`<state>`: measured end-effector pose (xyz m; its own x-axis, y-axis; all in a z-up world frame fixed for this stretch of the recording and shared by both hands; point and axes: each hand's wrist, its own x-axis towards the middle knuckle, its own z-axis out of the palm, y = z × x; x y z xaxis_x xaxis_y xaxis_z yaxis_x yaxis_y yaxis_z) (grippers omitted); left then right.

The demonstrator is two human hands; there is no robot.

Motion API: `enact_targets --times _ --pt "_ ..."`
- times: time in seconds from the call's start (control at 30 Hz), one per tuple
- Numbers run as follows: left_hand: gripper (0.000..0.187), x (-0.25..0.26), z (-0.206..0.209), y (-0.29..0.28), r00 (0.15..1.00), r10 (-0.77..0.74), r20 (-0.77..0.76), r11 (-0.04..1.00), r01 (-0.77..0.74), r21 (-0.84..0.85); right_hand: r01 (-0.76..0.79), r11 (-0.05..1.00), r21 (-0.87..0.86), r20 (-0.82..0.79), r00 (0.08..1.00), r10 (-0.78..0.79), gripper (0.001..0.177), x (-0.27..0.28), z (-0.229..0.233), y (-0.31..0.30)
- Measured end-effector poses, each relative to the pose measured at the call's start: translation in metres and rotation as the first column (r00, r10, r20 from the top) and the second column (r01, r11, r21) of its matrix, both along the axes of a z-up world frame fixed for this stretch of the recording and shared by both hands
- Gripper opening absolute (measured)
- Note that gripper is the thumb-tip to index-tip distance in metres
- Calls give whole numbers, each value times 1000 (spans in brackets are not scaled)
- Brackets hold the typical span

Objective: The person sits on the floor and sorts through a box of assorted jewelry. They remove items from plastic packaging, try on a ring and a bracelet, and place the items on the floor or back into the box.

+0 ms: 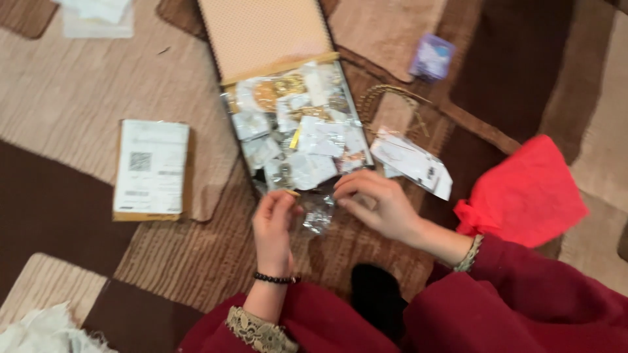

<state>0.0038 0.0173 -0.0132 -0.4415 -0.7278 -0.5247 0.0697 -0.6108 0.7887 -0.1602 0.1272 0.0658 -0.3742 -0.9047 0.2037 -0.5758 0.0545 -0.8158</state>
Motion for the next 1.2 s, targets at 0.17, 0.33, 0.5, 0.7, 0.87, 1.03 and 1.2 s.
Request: enact_targets --times 0.17,0.33,0.5,0.7,0.87,1.03,1.2 --pt "7 5 4 -46 966 257 25 966 -257 18 -135 988 70 -337 929 151 16 -23 -25 -74" --pt "9 2 7 -62 960 276 43 956 -278 90 -298 950 93 -681 677 279 30 -26 -24 -168" --pt "14 5 9 -73 984 169 51 976 -174 132 -239 927 290 -782 499 374 50 -30 -48 -206" --pt "13 2 13 -81 979 200 38 947 -203 247 -152 987 47 -338 928 159 14 -63 -89 -197" --pt "12 1 13 -82 971 236 26 936 -234 262 -110 993 39 -378 918 117 24 -55 -98 -183" --pt "12 7 10 -85 948 316 30 925 -315 212 -279 957 84 -633 727 268 37 -11 -85 -170" --pt "18 12 7 -86 932 363 17 920 -361 154 -207 978 -15 -439 881 179 53 -35 -45 -177"
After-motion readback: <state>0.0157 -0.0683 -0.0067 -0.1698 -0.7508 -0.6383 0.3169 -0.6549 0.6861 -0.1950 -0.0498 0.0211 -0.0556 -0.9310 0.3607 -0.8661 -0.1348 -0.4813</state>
